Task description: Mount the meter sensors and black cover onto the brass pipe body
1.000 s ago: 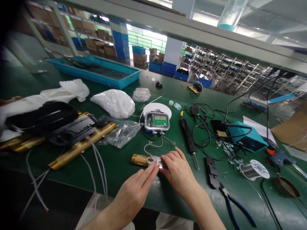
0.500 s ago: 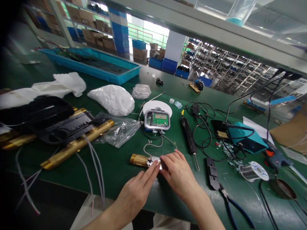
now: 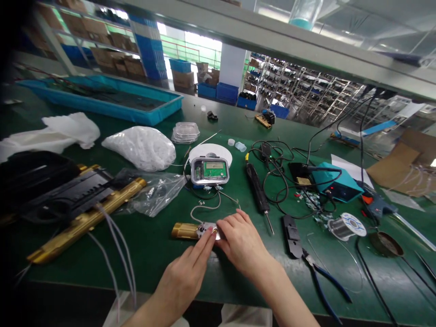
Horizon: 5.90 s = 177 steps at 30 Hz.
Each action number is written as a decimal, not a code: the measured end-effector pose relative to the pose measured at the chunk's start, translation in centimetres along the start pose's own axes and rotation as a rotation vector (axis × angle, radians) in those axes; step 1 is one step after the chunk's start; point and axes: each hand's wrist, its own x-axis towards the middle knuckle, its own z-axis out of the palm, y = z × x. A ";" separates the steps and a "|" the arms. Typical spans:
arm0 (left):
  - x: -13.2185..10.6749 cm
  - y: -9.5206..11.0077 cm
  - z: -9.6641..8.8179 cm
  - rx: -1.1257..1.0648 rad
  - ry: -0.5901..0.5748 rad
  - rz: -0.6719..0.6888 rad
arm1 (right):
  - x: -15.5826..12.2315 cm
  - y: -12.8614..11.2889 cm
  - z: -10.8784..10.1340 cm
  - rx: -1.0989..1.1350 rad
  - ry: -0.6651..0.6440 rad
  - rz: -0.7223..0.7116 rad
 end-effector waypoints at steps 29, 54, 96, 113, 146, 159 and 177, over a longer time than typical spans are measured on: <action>0.5 -0.7 -0.8 0.038 -0.019 0.042 | 10.5 12.4 -2.1 -0.155 0.131 0.779; 0.7 -0.8 0.0 -0.002 0.077 0.052 | 11.1 0.6 -2.8 1.214 1.144 -0.010; 1.7 -0.5 -1.9 -0.010 0.137 0.073 | 8.8 -0.9 -3.7 1.272 1.213 0.134; 10.4 -13.0 -0.9 -0.584 -0.229 -0.073 | 6.8 0.0 -5.8 1.315 1.297 0.011; 5.1 -3.4 -6.5 -2.039 0.053 -1.029 | 0.2 -4.1 -9.5 1.428 1.243 -0.064; 5.0 -2.7 -5.9 -1.746 0.054 -0.940 | 0.3 -4.5 -9.1 1.399 1.259 -0.021; 5.9 -0.3 -2.8 -0.500 0.012 -0.047 | -0.8 -1.9 -7.7 1.298 1.058 -0.034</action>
